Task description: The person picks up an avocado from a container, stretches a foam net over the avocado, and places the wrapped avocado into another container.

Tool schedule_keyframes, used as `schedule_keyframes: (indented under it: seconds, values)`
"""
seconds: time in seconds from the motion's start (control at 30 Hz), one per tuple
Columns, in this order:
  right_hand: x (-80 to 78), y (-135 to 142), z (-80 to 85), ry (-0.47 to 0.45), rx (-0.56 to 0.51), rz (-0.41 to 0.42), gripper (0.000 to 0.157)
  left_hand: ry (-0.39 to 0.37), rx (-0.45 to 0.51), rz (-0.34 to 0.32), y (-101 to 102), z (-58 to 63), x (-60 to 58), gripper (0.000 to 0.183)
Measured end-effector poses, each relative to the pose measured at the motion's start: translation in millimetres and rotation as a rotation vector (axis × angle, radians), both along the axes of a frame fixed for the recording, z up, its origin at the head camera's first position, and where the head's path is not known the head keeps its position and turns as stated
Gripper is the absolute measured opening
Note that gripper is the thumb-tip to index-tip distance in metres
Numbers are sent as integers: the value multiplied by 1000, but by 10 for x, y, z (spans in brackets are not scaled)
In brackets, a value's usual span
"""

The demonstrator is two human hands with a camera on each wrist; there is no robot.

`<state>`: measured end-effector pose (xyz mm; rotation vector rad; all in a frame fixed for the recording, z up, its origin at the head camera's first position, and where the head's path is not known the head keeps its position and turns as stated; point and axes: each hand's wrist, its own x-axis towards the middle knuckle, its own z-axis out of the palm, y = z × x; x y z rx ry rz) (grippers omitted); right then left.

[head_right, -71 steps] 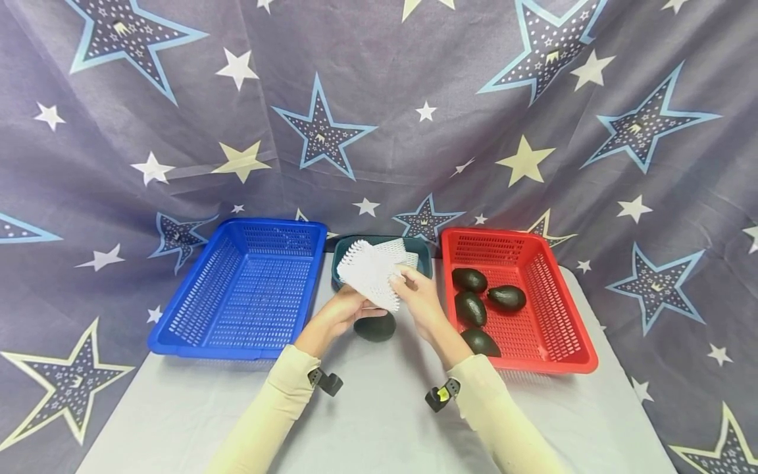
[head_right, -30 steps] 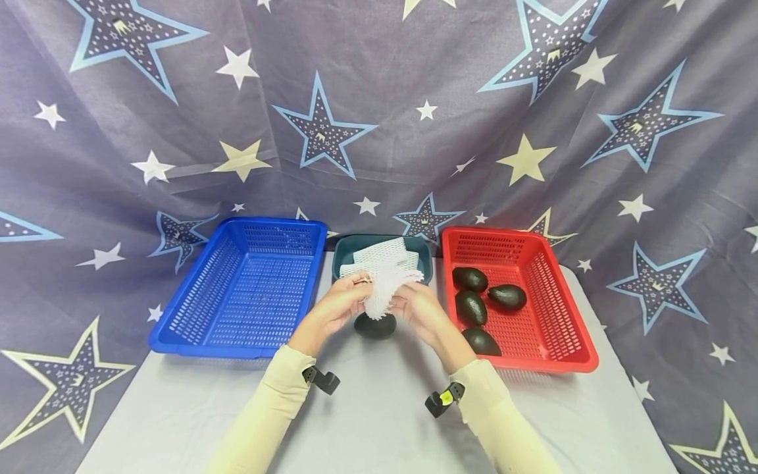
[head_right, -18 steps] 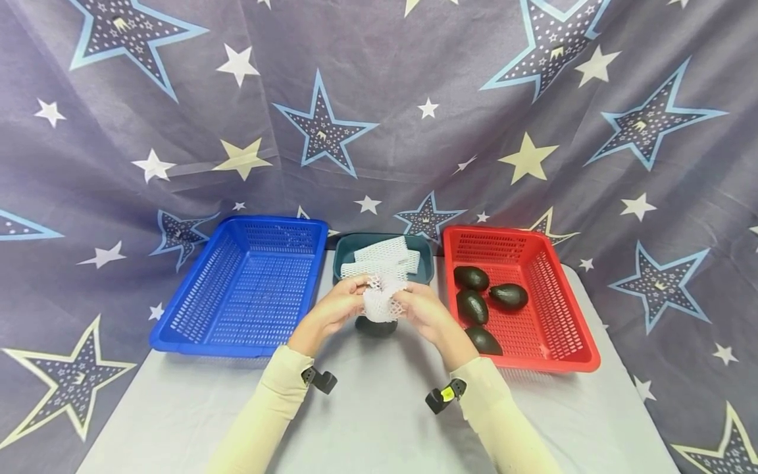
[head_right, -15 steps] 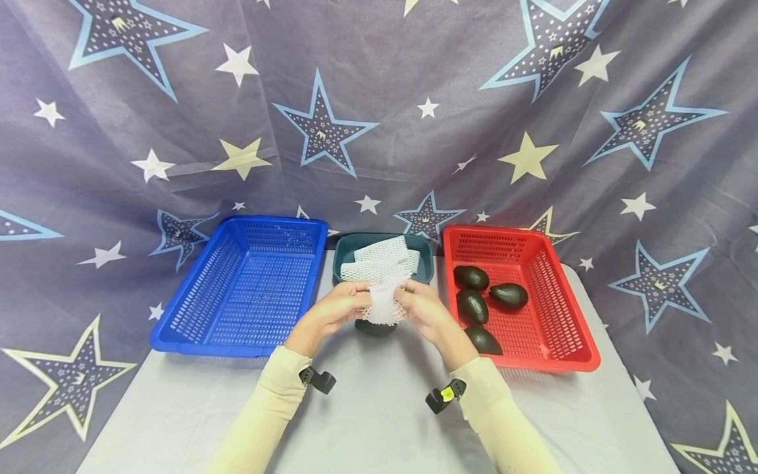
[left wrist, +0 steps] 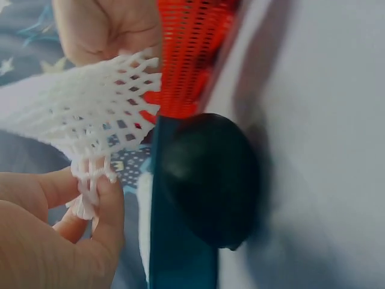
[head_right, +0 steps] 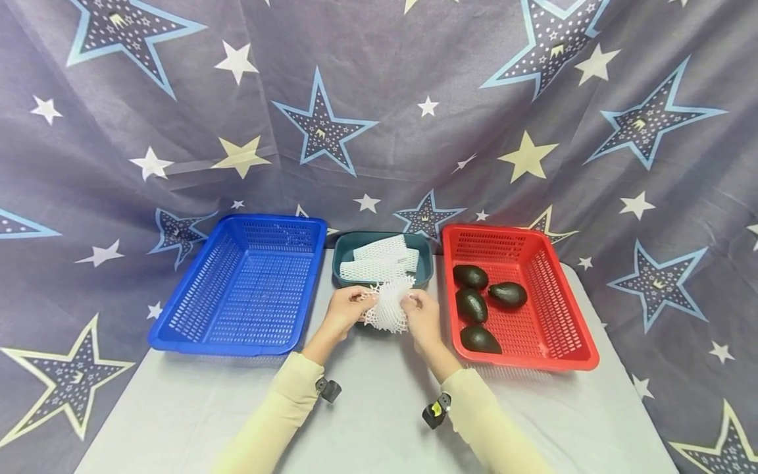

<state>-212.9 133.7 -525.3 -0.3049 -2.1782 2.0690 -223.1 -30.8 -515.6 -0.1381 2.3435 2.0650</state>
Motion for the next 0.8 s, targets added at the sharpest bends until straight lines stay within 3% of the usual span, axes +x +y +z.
schedule_keyframes:
  seconds: [0.1,0.2,0.6,0.8]
  values:
    - [-9,-25,-106,24,49,-56,14,89,-132,59,23,-30,4,13]
    - [-22,-35,-198,12,59,-92,15,128,-226,82,33,-55,-1,10]
    - [-66,-49,-448,-121,86,-99,10,122,-381,81,20,-147,-54,12]
    - [-60,-78,-495,-187,137,-98,6,70,-399,79,23,-188,-80,12]
